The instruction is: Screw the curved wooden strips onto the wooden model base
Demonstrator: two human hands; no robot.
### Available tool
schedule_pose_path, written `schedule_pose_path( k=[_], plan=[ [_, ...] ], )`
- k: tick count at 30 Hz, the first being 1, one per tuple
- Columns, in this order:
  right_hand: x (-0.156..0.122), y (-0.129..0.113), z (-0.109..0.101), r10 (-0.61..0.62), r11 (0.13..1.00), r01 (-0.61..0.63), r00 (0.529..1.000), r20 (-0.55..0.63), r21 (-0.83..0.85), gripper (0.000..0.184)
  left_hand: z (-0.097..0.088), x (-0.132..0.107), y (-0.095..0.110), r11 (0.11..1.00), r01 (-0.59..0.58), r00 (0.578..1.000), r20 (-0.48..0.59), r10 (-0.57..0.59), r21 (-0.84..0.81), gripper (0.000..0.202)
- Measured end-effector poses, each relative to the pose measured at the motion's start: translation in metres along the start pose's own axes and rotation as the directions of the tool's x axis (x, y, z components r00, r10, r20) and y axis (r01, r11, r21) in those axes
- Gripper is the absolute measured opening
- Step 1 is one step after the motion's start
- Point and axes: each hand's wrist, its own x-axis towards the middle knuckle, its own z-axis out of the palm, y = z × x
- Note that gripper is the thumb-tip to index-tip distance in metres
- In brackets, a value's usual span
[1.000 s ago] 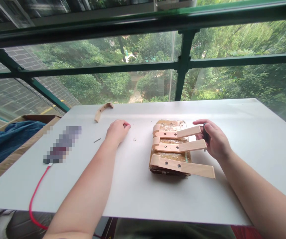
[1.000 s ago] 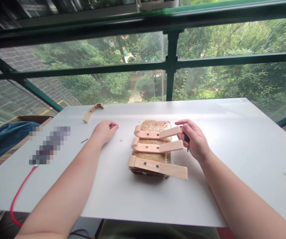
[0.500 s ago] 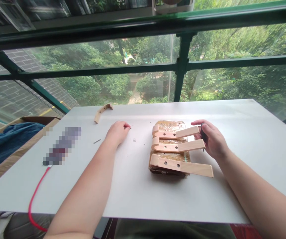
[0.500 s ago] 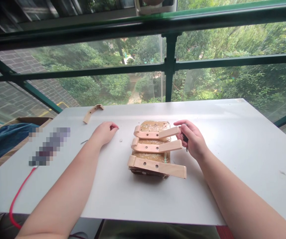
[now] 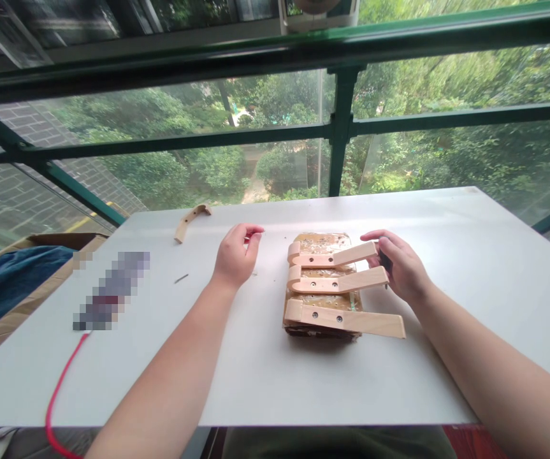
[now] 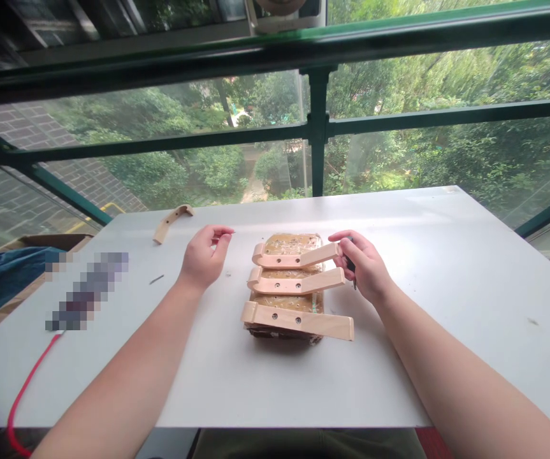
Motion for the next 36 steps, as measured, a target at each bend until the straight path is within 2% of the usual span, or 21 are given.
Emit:
schedule_pose_path(
  k=[4, 8, 13, 16, 18, 22, 28, 31, 36],
  plan=[
    [0.0, 0.0, 0.001, 0.004, 1.0, -0.004, 1.0, -0.007, -0.01, 0.029, 0.001, -0.005, 0.012, 0.986, -0.056, 0.998, -0.005, 0.055, -0.156, 0.028],
    [0.001, 0.0, 0.001, -0.003, 1.0, 0.003, 1.0, -0.013, -0.002, 0.029, -0.002, -0.005, 0.025, 0.966, -0.06, 0.998, 0.007, 0.063, -0.25, 0.029],
    [0.004, 0.002, -0.001, -0.017, 1.0, 0.017, 1.0, -0.003, 0.018, 0.028, -0.011, 0.005, 0.053, 0.925, -0.101, 0.994, -0.002, 0.108, -0.366, 0.025],
    [0.005, 0.005, -0.003, -0.031, 0.999, 0.031, 1.0, -0.004, 0.026, 0.029, -0.016, 0.012, 0.076, 0.915, -0.111, 0.98, 0.111, 0.166, -0.387, 0.025],
    [0.006, 0.006, -0.004, -0.04, 0.999, 0.039, 0.999, 0.0, 0.029, 0.029, -0.02, 0.017, 0.091, 0.928, -0.114, 0.949, 0.236, 0.207, -0.354, 0.027],
    [0.006, 0.008, -0.003, -0.06, 0.998, 0.06, 0.998, 0.011, 0.037, 0.031, -0.024, 0.026, 0.117, 0.959, -0.148, 0.891, 0.387, 0.235, -0.242, 0.023],
    [0.007, 0.01, -0.004, -0.081, 0.996, 0.08, 0.996, 0.022, 0.045, 0.03, -0.025, 0.037, 0.137, 0.981, -0.196, 0.797, 0.583, 0.16, -0.002, 0.019],
    [0.009, 0.011, -0.006, -0.083, 0.996, 0.082, 0.996, 0.021, 0.044, 0.032, -0.025, 0.04, 0.144, 0.958, -0.249, 0.753, 0.651, 0.1, 0.14, 0.019],
    [0.01, 0.012, -0.007, -0.089, 0.995, 0.088, 0.996, 0.028, 0.053, 0.034, -0.023, 0.048, 0.155, 0.916, -0.305, 0.712, 0.701, 0.038, 0.26, 0.018]
  ],
)
